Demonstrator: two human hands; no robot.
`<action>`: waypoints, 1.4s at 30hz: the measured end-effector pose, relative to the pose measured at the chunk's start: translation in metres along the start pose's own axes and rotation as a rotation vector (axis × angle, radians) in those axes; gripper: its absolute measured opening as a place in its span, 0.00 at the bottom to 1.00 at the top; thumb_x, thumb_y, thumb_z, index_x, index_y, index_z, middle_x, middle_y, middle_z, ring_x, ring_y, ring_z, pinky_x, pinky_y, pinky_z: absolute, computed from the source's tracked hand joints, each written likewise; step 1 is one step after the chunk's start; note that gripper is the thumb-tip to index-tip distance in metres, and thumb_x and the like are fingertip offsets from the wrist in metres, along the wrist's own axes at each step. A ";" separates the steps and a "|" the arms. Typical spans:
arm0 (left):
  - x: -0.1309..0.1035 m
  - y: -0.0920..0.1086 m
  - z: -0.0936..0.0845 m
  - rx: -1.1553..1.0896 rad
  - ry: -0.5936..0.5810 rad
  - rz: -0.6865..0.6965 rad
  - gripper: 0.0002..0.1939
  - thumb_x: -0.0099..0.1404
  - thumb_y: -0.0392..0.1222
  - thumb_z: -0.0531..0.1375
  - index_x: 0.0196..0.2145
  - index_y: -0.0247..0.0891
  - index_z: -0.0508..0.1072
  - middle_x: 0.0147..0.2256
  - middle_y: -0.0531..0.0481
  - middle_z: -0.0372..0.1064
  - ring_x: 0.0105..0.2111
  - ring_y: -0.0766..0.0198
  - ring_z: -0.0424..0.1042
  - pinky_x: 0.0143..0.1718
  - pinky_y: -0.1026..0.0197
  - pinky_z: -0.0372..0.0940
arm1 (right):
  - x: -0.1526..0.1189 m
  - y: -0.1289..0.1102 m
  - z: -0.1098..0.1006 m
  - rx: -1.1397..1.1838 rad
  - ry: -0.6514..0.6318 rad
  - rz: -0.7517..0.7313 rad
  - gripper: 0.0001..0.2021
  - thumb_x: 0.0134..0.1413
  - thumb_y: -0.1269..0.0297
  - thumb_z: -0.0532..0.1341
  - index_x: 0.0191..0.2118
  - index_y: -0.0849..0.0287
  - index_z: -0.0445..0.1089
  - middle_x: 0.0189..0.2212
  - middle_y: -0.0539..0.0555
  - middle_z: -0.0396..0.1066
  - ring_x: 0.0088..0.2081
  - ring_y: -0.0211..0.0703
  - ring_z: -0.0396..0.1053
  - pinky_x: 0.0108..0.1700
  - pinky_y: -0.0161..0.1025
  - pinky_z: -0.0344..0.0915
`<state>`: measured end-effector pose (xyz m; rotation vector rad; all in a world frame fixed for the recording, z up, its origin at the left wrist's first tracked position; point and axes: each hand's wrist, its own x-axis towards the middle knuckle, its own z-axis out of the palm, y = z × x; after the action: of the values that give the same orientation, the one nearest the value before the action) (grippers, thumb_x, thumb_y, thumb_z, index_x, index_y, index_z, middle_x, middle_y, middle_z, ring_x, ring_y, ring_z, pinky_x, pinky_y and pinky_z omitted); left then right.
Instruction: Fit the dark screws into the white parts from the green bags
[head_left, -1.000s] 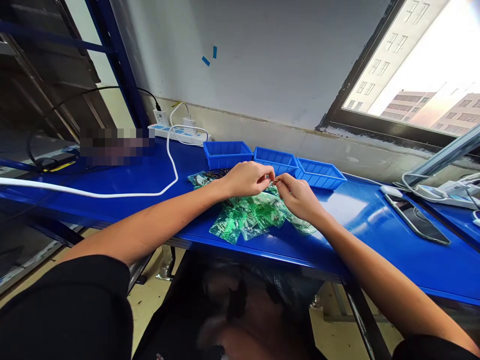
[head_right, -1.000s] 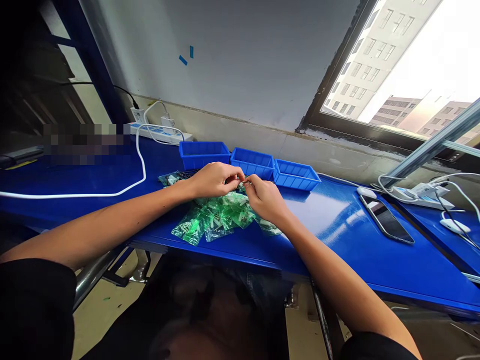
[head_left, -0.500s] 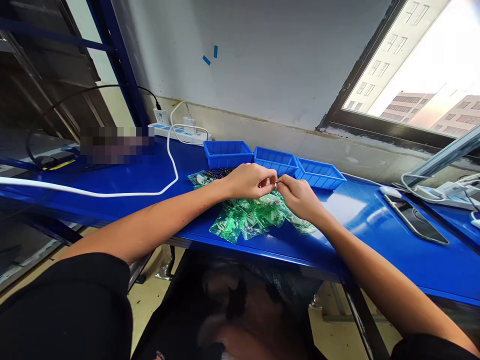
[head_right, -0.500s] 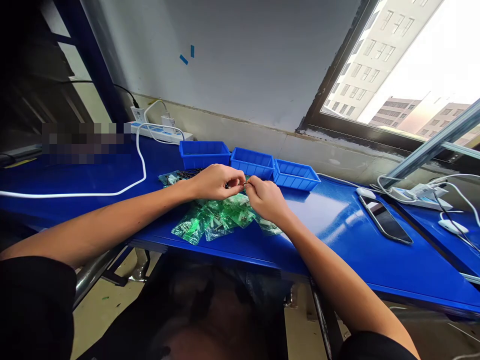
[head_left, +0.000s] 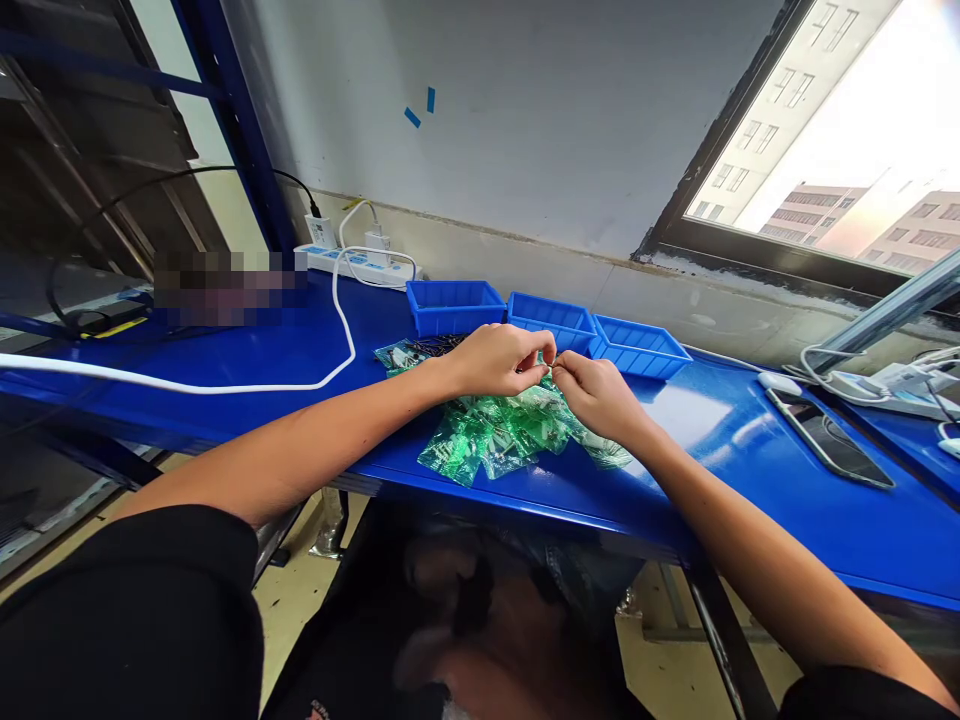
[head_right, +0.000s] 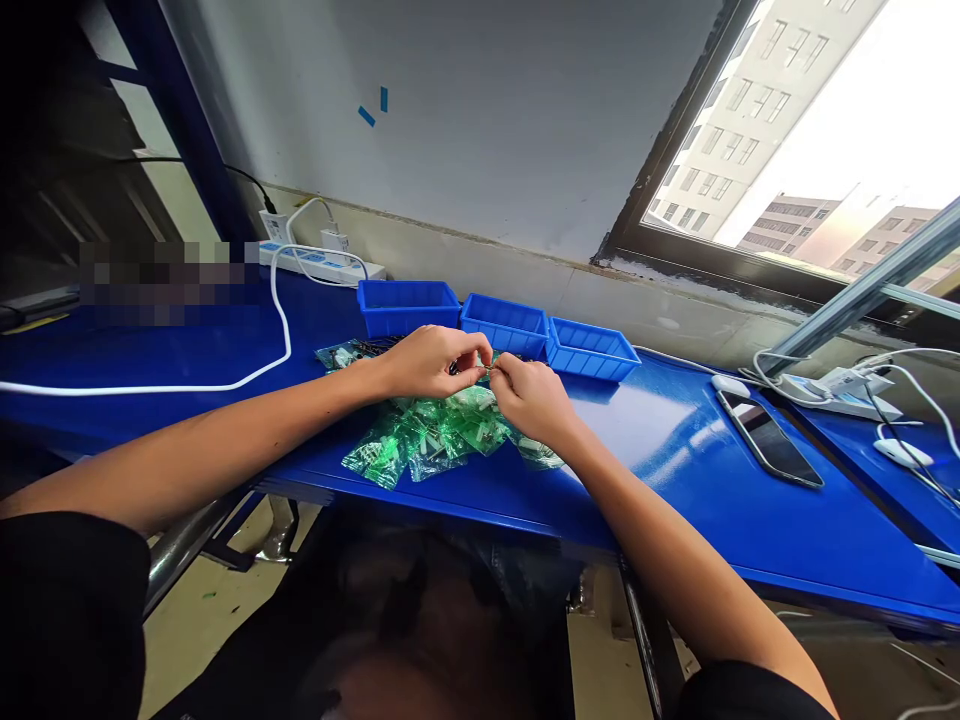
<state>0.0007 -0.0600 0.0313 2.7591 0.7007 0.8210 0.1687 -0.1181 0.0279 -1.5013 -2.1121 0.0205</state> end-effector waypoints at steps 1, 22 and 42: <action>0.000 0.000 0.000 0.002 0.000 0.001 0.08 0.58 0.37 0.56 0.36 0.37 0.71 0.25 0.53 0.71 0.23 0.68 0.65 0.27 0.64 0.54 | 0.000 0.000 0.000 -0.001 -0.005 0.001 0.10 0.52 0.65 0.48 0.21 0.55 0.51 0.15 0.46 0.55 0.18 0.36 0.51 0.25 0.35 0.45; 0.002 0.004 -0.005 0.099 0.036 -0.065 0.07 0.59 0.38 0.54 0.34 0.37 0.71 0.26 0.53 0.72 0.23 0.68 0.66 0.26 0.65 0.55 | 0.000 -0.002 -0.001 0.021 0.022 0.026 0.13 0.58 0.59 0.46 0.27 0.56 0.59 0.17 0.48 0.59 0.20 0.38 0.57 0.26 0.35 0.48; 0.002 0.006 -0.004 0.074 -0.032 -0.136 0.08 0.58 0.37 0.55 0.35 0.37 0.72 0.26 0.52 0.72 0.24 0.67 0.66 0.27 0.64 0.54 | 0.001 0.002 0.003 0.047 0.035 0.025 0.03 0.52 0.64 0.52 0.29 0.55 0.57 0.15 0.44 0.57 0.18 0.36 0.56 0.25 0.34 0.50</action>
<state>0.0026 -0.0638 0.0376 2.7450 0.9190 0.7353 0.1694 -0.1156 0.0254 -1.4900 -2.0510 0.0527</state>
